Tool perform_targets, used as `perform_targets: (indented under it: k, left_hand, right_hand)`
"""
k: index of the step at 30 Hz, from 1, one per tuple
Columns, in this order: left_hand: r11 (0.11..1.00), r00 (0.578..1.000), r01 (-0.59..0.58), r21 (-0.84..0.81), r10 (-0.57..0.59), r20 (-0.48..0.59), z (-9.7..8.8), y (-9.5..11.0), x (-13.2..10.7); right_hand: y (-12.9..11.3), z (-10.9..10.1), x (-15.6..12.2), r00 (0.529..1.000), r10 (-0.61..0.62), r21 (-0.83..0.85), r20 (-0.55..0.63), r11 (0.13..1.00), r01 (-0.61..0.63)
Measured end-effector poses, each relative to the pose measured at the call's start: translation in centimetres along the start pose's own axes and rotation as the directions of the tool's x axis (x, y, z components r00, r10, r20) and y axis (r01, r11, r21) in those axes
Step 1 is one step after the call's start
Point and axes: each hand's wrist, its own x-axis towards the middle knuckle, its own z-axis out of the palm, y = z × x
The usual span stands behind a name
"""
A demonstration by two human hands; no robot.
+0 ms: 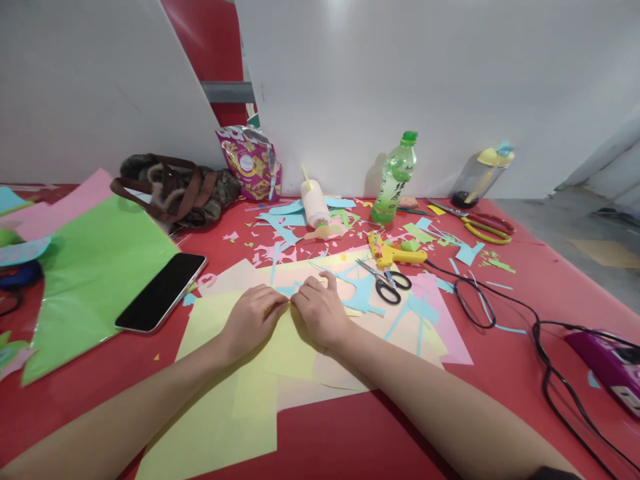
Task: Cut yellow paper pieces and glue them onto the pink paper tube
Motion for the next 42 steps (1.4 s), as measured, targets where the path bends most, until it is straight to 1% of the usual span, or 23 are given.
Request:
perform_targets:
  k: [6, 12, 17, 21, 25, 29, 32, 35, 39, 42]
  left_hand:
    - [1.0, 1.0, 0.008, -0.022, -0.008, -0.01, -0.06, 0.16, -0.03]
    - [0.998, 0.999, 0.035, -0.043, -0.035, 0.005, -0.17, 0.38, 0.07]
    - [0.995, 0.998, 0.055, -0.088, -0.054, 0.013, -0.13, 0.23, 0.11]
    - [0.994, 0.998, 0.055, -0.092, -0.055, 0.005, -0.06, 0.08, 0.1]
    - [0.999, 1.0, 0.008, -0.051, -0.009, -0.024, -0.01, -0.01, 0.09]
    - [0.998, 0.997, -0.047, 0.041, 0.05, -0.061, 0.07, -0.13, 0.01]
    - [0.993, 0.993, -0.083, 0.087, 0.09, -0.075, 0.09, -0.17, -0.1]
    - [0.991, 0.994, -0.084, 0.103, 0.091, -0.064, 0.01, -0.13, -0.16]
    - [0.99, 0.998, -0.056, 0.132, 0.06, -0.025, -0.15, 0.0, -0.06]
    - [0.989, 0.999, -0.049, 0.14, 0.051, -0.015, -0.22, 0.08, 0.02]
  right_hand:
    - [-0.19, -0.12, 0.09, 1.0, 0.004, -0.013, -0.014, 1.0, -0.005]
    - [-0.19, -0.15, 0.16, 1.0, -0.012, -0.021, -0.025, 1.0, 0.012]
    - [-0.23, -0.23, 0.15, 0.999, -0.023, -0.03, -0.039, 0.999, 0.021]
    - [-0.23, -0.27, 0.11, 0.998, -0.029, -0.025, -0.055, 0.999, 0.028]
    - [-0.16, -0.32, 0.1, 0.998, -0.01, -0.004, -0.061, 1.0, 0.01]
    - [0.1, -0.38, 0.12, 0.997, 0.034, 0.017, -0.066, 0.999, -0.033]
    - [0.22, -0.35, 0.16, 0.997, 0.045, 0.037, -0.064, 0.998, -0.043]
    - [0.11, -0.27, 0.2, 0.996, 0.055, 0.06, -0.066, 0.997, -0.051]
    - [-0.15, -0.23, 0.22, 0.996, 0.083, 0.077, -0.045, 0.994, -0.079]
    - [-0.17, -0.2, 0.22, 0.997, 0.071, 0.081, -0.02, 0.994, -0.07]
